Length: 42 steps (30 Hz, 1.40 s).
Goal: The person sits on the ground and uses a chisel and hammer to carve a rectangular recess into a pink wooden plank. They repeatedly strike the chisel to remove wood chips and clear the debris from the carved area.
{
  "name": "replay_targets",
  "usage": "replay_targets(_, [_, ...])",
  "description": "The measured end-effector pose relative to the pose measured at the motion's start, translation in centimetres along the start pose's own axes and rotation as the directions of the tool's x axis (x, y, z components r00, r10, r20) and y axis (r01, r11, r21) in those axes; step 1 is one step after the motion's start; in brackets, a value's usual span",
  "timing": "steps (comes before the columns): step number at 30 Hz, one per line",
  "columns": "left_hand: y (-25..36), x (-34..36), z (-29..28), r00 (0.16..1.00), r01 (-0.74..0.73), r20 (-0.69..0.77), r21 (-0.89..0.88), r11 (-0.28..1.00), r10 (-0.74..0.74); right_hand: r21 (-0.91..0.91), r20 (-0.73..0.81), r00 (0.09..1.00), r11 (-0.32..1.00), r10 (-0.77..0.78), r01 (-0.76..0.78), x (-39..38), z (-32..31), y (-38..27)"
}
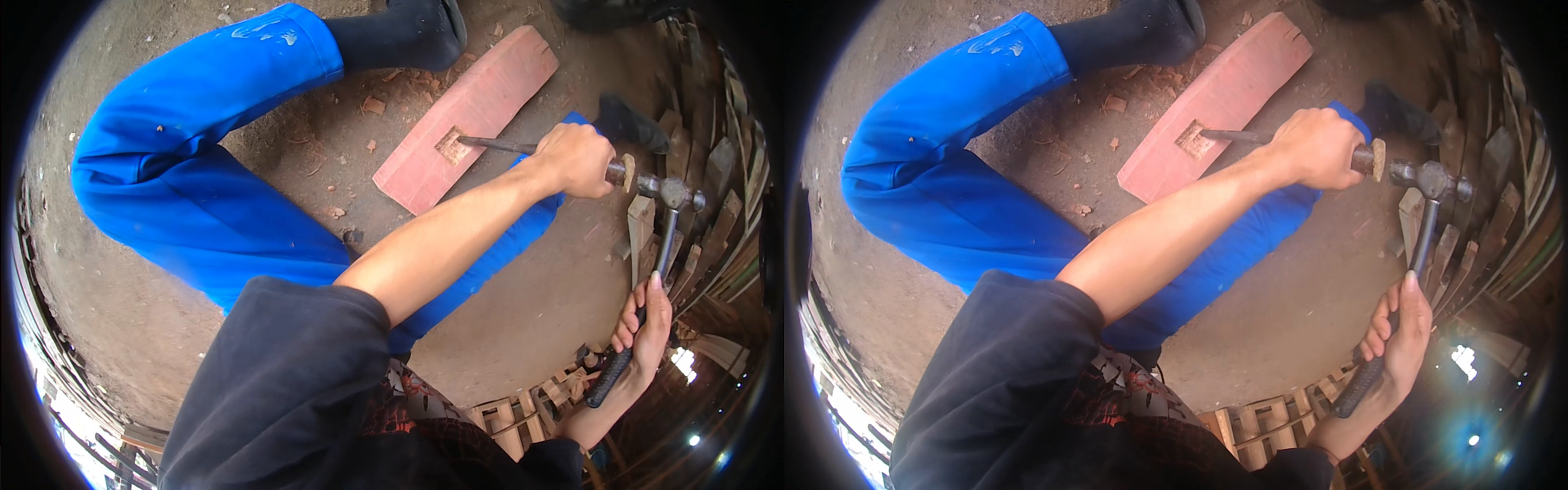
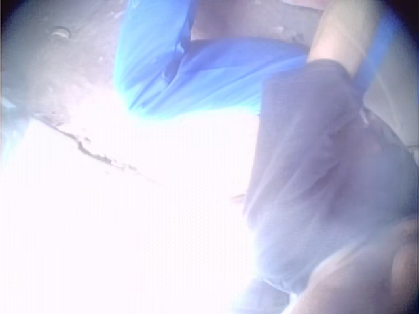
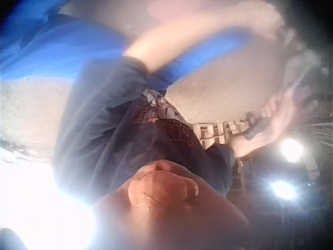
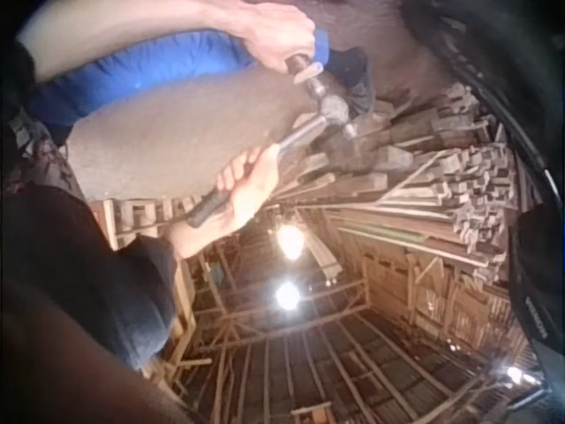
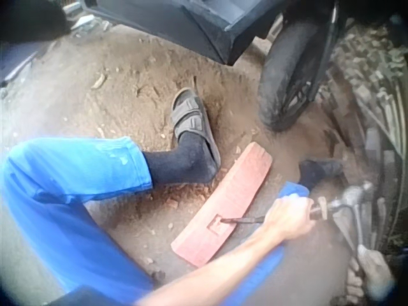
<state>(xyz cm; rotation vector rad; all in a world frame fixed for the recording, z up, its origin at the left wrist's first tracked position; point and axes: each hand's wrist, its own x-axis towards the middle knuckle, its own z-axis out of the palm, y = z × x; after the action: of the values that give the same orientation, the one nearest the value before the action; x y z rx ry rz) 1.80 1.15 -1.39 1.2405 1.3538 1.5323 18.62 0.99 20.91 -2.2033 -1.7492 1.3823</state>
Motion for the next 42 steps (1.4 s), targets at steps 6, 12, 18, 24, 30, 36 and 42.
replay_targets(6, [0.0,1.0,1.0,0.997,-0.031,-0.077,0.026,0.999,0.033,0.294,-0.244,0.948,0.916,-0.206,0.275,-1.1,-5.0,-4.1])
replay_targets(12, [-0.6,1.4,1.1,0.999,0.017,-0.048,0.08,0.997,-0.013,-0.051,-0.322,0.901,0.955,-0.292,0.291,1.8,-0.5,0.0])
replay_targets(18, [-0.1,1.3,1.1,0.998,0.041,0.037,0.0,0.999,-0.041,0.403,-0.105,0.991,0.908,-0.078,0.114,-1.2,-3.3,-1.7])
replay_targets(24, [-0.3,2.0,1.8,0.999,0.027,0.018,0.055,0.998,-0.028,0.273,-0.517,0.787,0.807,-0.336,0.524,3.1,-3.4,-2.7])
replay_targets(30, [-0.4,1.3,1.1,0.999,0.038,-0.02,0.032,0.999,-0.038,0.277,-0.057,0.997,0.96,0.061,-0.043,0.5,-2.2,-1.3])
replay_targets(36, [0.3,2.4,1.1,0.988,0.09,0.128,0.014,0.996,-0.091,0.339,-0.383,0.882,0.846,-0.274,0.41,2.9,-4.7,-3.1])
replay_targets(42, [-0.4,0.9,1.4,0.995,0.027,-0.095,0.06,0.998,-0.021,0.067,-0.041,0.995,0.994,0.086,-0.083,3.0,-0.4,0.9])
